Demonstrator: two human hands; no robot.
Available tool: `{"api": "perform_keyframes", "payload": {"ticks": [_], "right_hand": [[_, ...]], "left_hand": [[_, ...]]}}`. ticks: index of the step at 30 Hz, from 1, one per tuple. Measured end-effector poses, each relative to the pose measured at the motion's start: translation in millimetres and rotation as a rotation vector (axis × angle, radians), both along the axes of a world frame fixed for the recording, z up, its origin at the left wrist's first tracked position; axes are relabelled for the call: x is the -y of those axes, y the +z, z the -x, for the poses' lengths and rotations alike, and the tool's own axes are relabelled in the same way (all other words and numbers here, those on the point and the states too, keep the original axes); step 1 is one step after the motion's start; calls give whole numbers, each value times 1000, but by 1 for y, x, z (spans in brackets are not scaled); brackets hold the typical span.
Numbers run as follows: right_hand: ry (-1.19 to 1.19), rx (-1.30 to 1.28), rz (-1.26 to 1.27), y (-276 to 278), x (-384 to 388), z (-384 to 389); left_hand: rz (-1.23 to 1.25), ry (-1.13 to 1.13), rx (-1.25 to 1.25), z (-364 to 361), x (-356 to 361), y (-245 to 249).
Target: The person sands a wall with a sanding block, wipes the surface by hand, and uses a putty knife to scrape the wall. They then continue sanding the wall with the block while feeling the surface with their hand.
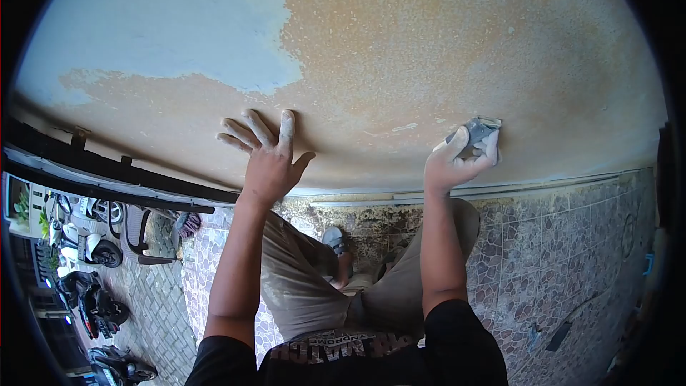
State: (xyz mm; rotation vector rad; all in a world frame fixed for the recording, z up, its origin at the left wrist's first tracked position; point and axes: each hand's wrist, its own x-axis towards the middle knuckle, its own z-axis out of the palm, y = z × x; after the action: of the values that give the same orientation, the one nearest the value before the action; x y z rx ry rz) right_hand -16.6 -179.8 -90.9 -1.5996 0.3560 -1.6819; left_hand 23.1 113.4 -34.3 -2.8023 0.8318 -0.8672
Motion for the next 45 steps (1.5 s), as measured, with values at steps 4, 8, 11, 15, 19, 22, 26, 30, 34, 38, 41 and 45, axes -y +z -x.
{"api": "perform_keyframes", "payload": {"ticks": [4,8,11,15,19,22,26,30,34,38,41,45], "right_hand": [[125,-86,456,-41,-55,-2],[133,-137,605,-27,-56,5],[54,76,-54,15,0,-1],[-57,58,64,-12,-8,-4],[118,-211,535,-40,-59,12],[162,51,144,-22,-27,0],[-69,0,-132,3,21,5],[71,-39,348,-52,-44,-2],[65,-122,562,-35,-30,5],[5,22,-82,6,9,6],[45,-28,187,-41,-31,-3],[177,-165,531,-30,-62,9]], "left_hand": [[2,21,14,2,7,3],[-37,14,-11,2,3,5],[122,-29,-128,0,0,-3],[162,-14,-117,4,9,-3],[26,31,-38,2,11,-5],[30,59,-110,6,9,1],[25,55,-110,8,10,-1],[44,47,-114,4,11,0],[0,58,-102,4,7,3],[60,39,-144,6,11,-1],[172,-8,-164,5,21,-9],[142,-10,-178,6,15,-12]]}}
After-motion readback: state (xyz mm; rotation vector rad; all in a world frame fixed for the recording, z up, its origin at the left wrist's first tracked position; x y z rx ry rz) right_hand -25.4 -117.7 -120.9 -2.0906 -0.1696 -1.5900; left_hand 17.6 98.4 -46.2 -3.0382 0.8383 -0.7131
